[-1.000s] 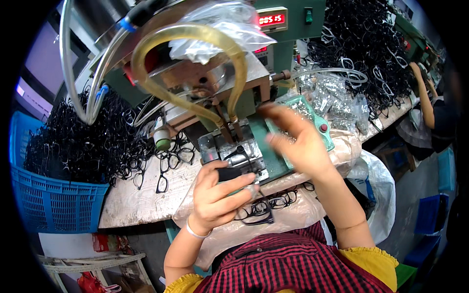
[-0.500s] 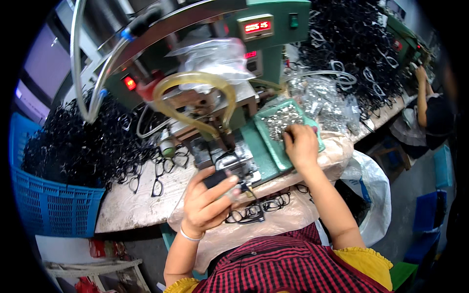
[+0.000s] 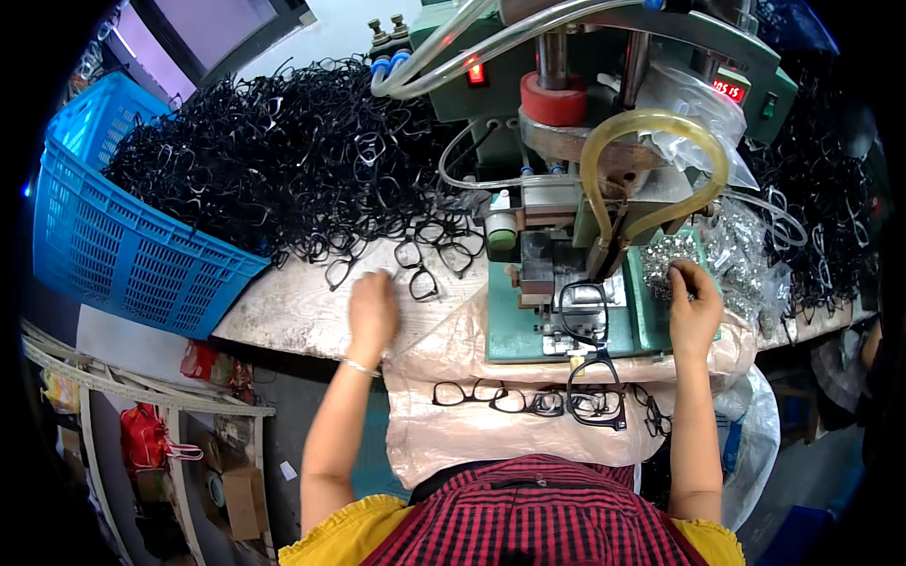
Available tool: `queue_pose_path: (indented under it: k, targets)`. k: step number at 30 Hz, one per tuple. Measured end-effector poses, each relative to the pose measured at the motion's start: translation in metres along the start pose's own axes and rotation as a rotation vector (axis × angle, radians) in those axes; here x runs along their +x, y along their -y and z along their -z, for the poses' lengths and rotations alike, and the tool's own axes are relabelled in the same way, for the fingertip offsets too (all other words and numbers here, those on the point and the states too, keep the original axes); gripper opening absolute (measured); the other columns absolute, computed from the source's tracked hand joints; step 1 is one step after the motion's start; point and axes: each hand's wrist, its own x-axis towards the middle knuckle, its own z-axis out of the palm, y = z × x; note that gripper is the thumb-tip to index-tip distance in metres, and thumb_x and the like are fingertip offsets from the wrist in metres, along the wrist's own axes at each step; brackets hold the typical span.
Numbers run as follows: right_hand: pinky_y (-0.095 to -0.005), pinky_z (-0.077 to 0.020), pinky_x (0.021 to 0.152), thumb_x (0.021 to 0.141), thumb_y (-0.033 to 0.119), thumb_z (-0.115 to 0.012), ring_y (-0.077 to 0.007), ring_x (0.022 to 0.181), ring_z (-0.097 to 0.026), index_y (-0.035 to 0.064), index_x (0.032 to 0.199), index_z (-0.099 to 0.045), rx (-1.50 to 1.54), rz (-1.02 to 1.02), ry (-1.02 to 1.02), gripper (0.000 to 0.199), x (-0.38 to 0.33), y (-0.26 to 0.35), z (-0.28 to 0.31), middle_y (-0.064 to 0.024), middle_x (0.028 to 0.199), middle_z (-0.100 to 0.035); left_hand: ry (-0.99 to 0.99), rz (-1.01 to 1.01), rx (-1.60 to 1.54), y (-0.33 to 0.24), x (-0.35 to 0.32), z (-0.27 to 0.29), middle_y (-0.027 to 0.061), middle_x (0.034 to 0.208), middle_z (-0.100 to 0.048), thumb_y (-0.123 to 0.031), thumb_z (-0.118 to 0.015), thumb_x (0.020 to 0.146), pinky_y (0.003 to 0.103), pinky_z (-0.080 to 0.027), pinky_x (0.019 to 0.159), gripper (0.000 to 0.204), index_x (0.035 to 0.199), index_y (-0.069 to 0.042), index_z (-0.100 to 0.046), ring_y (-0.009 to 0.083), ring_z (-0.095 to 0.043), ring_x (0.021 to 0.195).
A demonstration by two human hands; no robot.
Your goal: The person repeatedly picks up black eyeglass frames and small metal components from a tray, places them into a green machine, and presses a lever to secure the parts. The person then removes the assembled glasses and places them on the table.
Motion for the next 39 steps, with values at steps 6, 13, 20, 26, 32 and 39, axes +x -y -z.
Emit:
queue_pose_path:
  k: [6, 13, 20, 26, 32, 39]
  targets:
    - [-0.0257, -0.0506, 0.078, 0.088, 0.004, -0.068, -0.013, 0.084, -0.065, -0.0007, 0.102, -0.071, 0.112, -0.048, 0.032, 0.015, 0.013, -0.006, -0.012, -0.0068, 0.092, -0.072, -0.284, 0.456, 0.012, 0.123, 0.068, 0.011, 0.0261, 0.085, -0.067, -0.025, -0.041, 0.102, 0.056, -0.047, 0.067, 0.025, 0.101, -0.003, -0.053, 0.0491, -0.062, 0.079]
    - [-0.0316, -0.0493, 0.082, 0.08, 0.002, -0.069, -0.0223, 0.085, -0.065, 0.0004, 0.092, -0.072, 0.001, -0.101, -0.09, 0.012, -0.036, -0.01, 0.052, -0.0098, 0.088, -0.069, -0.283, 0.398, -0.038, 0.062, 0.035, -0.038, 0.0248, 0.091, -0.066, -0.022, -0.041, 0.103, 0.053, -0.048, 0.071, 0.023, 0.102, -0.002, -0.053, 0.048, -0.061, 0.083]
    - [-0.0295, -0.0492, 0.082, 0.079, 0.0, -0.069, -0.0182, 0.087, -0.065, -0.0003, 0.089, -0.07, 0.289, 0.179, 0.257, 0.01, -0.002, 0.097, 0.019, -0.008, 0.09, -0.07, -0.217, 0.407, 0.045, 0.018, 0.043, -0.015, 0.0238, 0.079, -0.065, -0.036, -0.044, 0.104, 0.054, -0.045, 0.062, 0.041, 0.086, -0.002, -0.058, 0.0451, -0.062, 0.078]
    - [-0.0251, -0.0482, 0.082, 0.081, 0.0, -0.071, -0.0119, 0.09, -0.062, -0.0044, 0.113, -0.058, 0.685, -0.051, 0.19, 0.035, -0.013, 0.099, -0.028, -0.0065, 0.093, -0.066, -0.197, 0.537, -1.196, -0.045, 0.024, 0.039, -0.0027, 0.083, -0.059, -0.037, -0.055, 0.102, 0.018, -0.032, 0.052, 0.034, 0.103, -0.004, -0.065, 0.0052, -0.045, 0.062]
    - [-0.0226, -0.046, 0.084, 0.08, -0.002, -0.071, -0.0085, 0.089, -0.061, -0.0051, 0.128, -0.05, 0.898, -0.268, 0.34, 0.053, -0.013, 0.114, -0.02, -0.0043, 0.089, -0.067, -0.217, -0.562, -1.375, -0.187, 0.028, 0.16, 0.0104, 0.099, -0.063, -0.014, -0.052, 0.102, 0.022, -0.049, 0.064, 0.015, 0.106, -0.002, -0.06, 0.0159, -0.058, 0.079]
    - [-0.0217, -0.0458, 0.082, 0.081, -0.006, -0.069, -0.009, 0.086, -0.062, -0.005, 0.128, -0.049, 1.033, -0.332, 0.316, 0.051, -0.021, 0.129, -0.027, -0.0053, 0.088, -0.069, -0.328, -0.545, -1.264, -0.205, 0.062, 0.14, 0.0166, 0.102, -0.062, -0.009, -0.059, 0.098, 0.034, -0.062, 0.071, 0.022, 0.111, 0.008, -0.053, 0.0229, -0.067, 0.083]
